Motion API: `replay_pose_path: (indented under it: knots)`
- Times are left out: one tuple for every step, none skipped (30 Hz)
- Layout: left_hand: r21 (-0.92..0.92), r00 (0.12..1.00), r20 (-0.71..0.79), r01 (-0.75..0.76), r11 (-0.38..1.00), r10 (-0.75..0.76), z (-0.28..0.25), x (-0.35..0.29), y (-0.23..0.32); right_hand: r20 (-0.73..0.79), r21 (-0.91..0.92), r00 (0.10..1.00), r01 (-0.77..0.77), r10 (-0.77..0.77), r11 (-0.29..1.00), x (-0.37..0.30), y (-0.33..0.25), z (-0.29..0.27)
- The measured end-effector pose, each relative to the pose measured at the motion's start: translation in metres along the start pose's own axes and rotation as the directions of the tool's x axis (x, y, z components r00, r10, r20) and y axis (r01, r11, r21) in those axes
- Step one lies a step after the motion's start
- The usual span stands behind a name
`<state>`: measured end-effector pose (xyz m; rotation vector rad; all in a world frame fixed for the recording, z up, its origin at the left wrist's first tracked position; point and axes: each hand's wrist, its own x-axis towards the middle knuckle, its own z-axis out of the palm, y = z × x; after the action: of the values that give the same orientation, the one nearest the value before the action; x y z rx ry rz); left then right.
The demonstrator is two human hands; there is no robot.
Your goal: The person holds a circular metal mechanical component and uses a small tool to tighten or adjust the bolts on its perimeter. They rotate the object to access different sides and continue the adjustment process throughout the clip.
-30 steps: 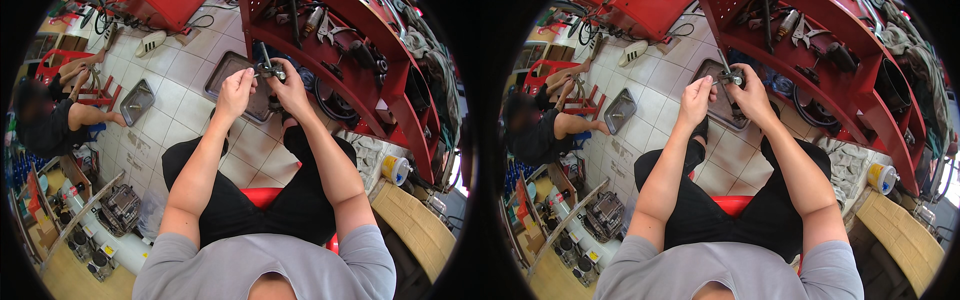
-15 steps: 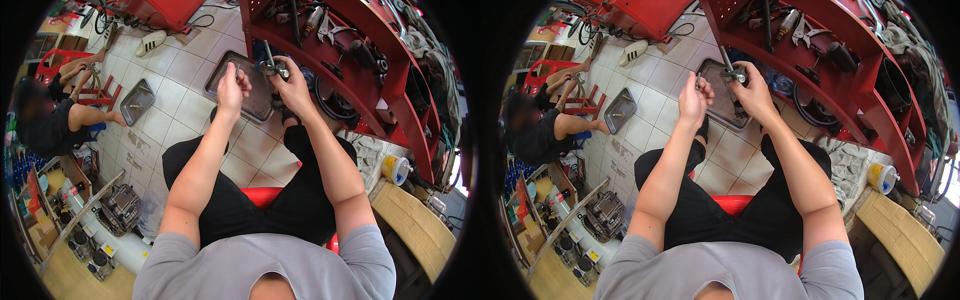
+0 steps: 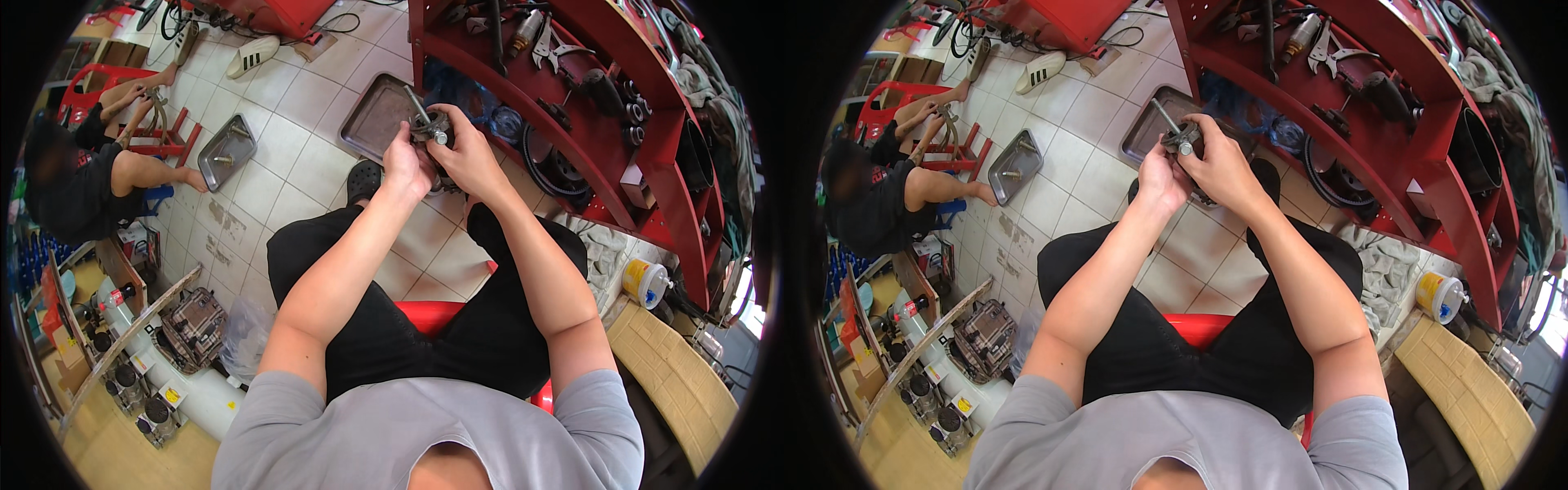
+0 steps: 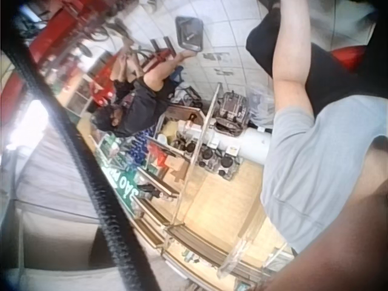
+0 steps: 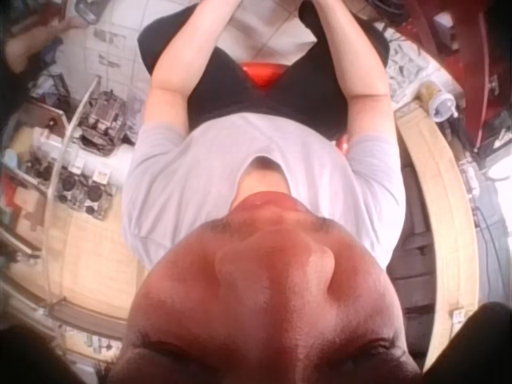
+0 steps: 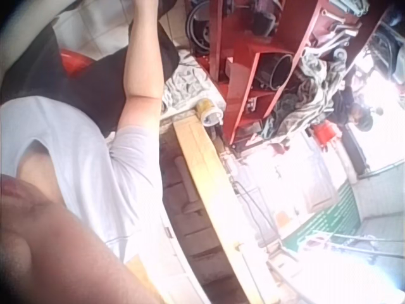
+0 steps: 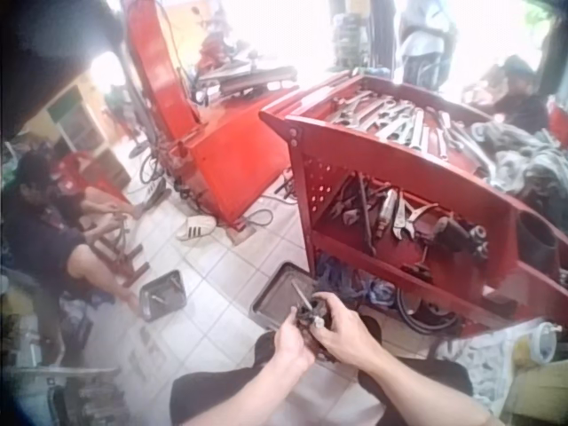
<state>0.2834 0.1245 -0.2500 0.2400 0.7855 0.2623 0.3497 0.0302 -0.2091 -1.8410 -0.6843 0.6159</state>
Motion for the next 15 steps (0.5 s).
replay_pose_path:
  knots:
    - [-0.003,1.0,0.0,0.006,1.0,-0.006,-0.002,0.002,0.0,0.011,-0.015,1.0,-0.014,0.014,1.0,0.0,0.0,0.0]
    - [-0.005,1.0,0.009,0.005,1.0,-0.005,-0.004,0.004,0.0,0.005,-0.015,1.0,0.014,-0.014,1.0,0.0,0.001,0.0]
    - [-0.006,1.0,0.017,0.005,1.0,-0.004,-0.003,0.004,0.001,-0.003,-0.015,0.999,0.04,-0.04,0.999,0.0,0.001,0.0]
    - [-0.006,1.0,0.026,0.005,1.0,-0.004,-0.003,0.004,0.001,-0.01,-0.015,0.998,0.067,-0.067,0.998,0.001,0.002,0.0]
    - [-0.001,1.0,0.015,0.004,1.0,-0.004,-0.002,0.003,0.001,-0.023,0.016,0.996,0.081,-0.081,0.997,0.002,0.007,0.002]
    - [0.005,1.0,0.005,0.002,1.0,-0.002,0.004,-0.002,0.002,-0.037,0.047,0.995,0.097,-0.095,0.994,0.004,0.012,0.005]
    - [0.012,1.0,-0.005,0.0,1.0,0.0,0.008,-0.005,0.003,-0.051,0.078,0.993,0.113,-0.109,0.991,0.006,0.016,0.006]
    - [0.003,1.0,-0.002,0.004,1.0,-0.004,0.002,0.002,0.002,-0.039,0.173,0.998,0.058,-0.052,0.983,0.007,0.02,0.004]
    - [-0.008,1.0,0.002,0.006,1.0,-0.006,-0.002,0.008,0.005,-0.019,0.264,1.0,0.003,0.002,0.965,0.008,0.014,0.0]
    - [-0.019,1.0,0.005,0.007,1.0,-0.007,-0.007,0.013,0.007,0.006,0.351,0.999,-0.053,0.054,0.935,0.009,0.007,-0.003]
    - [-0.016,0.998,0.04,0.044,0.999,-0.044,-0.013,0.015,0.007,-0.019,0.436,0.992,-0.102,0.123,0.894,0.008,-0.001,-0.007]
    - [0.052,0.997,0.059,0.05,0.997,-0.053,-0.011,0.012,0.008,-0.106,0.354,0.988,-0.073,0.117,0.932,0.013,0.01,-0.009]
    - [0.117,0.995,0.076,0.05,0.992,-0.059,-0.01,0.01,0.01,-0.096,0.391,0.986,-0.091,0.139,0.916,0.016,0.016,-0.014]
    - [0.181,0.993,0.093,0.048,0.982,-0.066,-0.008,0.008,0.011,-0.086,0.427,0.983,-0.108,0.16,0.898,0.018,0.02,-0.019]
    - [0.257,0.99,0.127,0.02,0.966,-0.054,-0.007,0.007,0.012,-0.077,0.485,0.984,-0.101,0.158,0.868,0.019,0.021,-0.023]
